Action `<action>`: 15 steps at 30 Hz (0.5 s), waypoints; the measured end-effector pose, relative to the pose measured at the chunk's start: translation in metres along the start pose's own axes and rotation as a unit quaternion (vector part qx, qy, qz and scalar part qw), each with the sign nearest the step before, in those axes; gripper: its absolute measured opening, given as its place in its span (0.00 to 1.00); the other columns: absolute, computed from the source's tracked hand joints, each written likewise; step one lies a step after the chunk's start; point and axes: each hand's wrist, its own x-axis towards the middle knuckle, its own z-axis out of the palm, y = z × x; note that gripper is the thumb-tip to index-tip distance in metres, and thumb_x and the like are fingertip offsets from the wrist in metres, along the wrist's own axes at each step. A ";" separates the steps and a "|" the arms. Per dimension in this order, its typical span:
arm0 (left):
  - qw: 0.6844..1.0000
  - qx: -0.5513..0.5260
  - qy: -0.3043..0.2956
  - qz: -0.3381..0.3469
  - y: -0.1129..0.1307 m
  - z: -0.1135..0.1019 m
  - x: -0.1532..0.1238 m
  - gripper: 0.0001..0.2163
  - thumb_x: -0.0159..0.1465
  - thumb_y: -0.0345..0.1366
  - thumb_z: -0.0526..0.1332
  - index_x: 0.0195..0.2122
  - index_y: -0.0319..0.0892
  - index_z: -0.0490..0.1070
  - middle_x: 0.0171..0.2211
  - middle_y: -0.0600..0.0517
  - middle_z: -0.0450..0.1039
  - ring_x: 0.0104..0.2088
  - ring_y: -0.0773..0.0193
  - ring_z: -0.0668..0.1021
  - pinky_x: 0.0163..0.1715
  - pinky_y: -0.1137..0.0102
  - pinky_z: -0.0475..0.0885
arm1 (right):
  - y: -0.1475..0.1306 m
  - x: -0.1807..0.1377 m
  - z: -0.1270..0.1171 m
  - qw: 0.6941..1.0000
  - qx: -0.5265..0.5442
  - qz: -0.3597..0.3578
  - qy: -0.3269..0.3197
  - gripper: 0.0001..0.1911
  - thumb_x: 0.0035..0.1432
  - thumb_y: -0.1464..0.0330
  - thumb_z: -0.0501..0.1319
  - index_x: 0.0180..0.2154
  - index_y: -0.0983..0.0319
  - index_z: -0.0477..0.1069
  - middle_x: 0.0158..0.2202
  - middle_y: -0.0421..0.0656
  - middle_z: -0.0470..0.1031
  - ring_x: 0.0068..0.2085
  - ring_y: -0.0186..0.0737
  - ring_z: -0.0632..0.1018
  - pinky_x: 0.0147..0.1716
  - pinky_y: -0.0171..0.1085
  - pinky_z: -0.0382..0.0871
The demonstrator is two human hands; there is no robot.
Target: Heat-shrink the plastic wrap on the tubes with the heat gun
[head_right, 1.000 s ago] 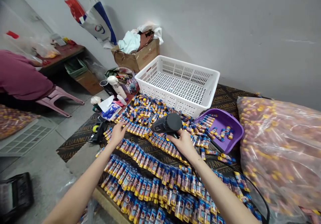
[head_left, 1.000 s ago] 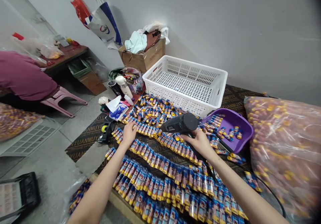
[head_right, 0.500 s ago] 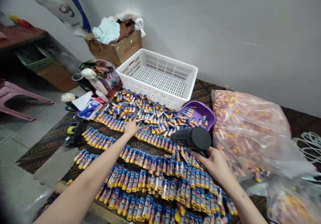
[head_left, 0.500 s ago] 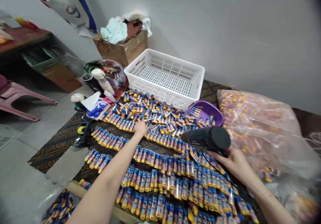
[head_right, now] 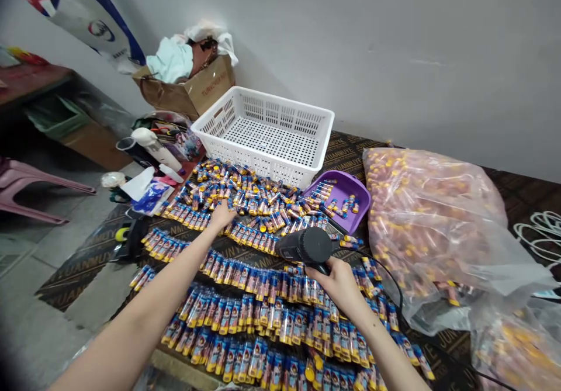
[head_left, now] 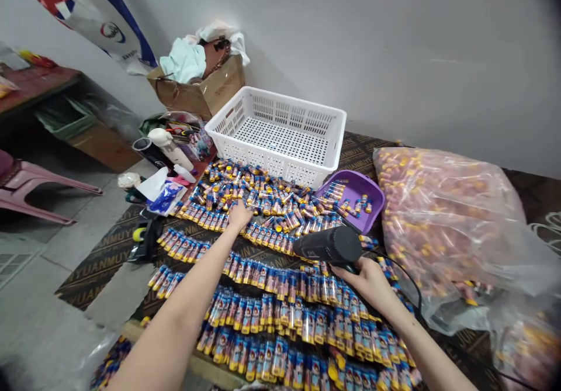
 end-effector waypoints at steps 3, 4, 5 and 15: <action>0.994 -0.052 0.090 0.039 -0.010 -0.019 0.001 0.32 0.58 0.49 0.54 0.60 0.37 0.49 0.58 0.33 0.54 0.58 0.46 0.61 0.52 0.58 0.60 | -0.009 0.013 0.019 0.999 0.037 -0.024 -0.003 0.17 0.49 0.58 0.59 0.33 0.66 0.75 0.31 0.46 0.78 0.36 0.52 0.75 0.36 0.41 0.67; 0.990 -0.061 0.119 0.045 -0.015 -0.026 -0.001 0.33 0.58 0.50 0.54 0.60 0.38 0.47 0.60 0.33 0.49 0.60 0.46 0.57 0.54 0.56 0.58 | -0.013 0.017 0.024 0.998 0.046 -0.031 -0.005 0.17 0.49 0.58 0.60 0.33 0.66 0.75 0.31 0.46 0.78 0.36 0.52 0.75 0.36 0.42 0.67; 0.986 -0.068 0.148 0.048 -0.023 -0.034 -0.003 0.33 0.58 0.50 0.54 0.61 0.39 0.47 0.62 0.34 0.46 0.61 0.46 0.54 0.55 0.55 0.55 | -0.017 0.020 0.030 0.998 0.054 -0.038 -0.009 0.17 0.49 0.59 0.60 0.33 0.66 0.75 0.32 0.46 0.78 0.36 0.52 0.75 0.36 0.42 0.68; 0.921 -0.122 0.371 0.001 -0.180 -0.083 -0.083 0.22 0.58 0.44 0.54 0.51 0.36 0.63 0.49 0.40 0.66 0.52 0.53 0.67 0.54 0.59 0.60 | -0.065 0.058 0.068 0.992 0.069 -0.095 -0.040 0.17 0.50 0.60 0.60 0.34 0.66 0.76 0.34 0.46 0.78 0.36 0.51 0.76 0.34 0.40 0.68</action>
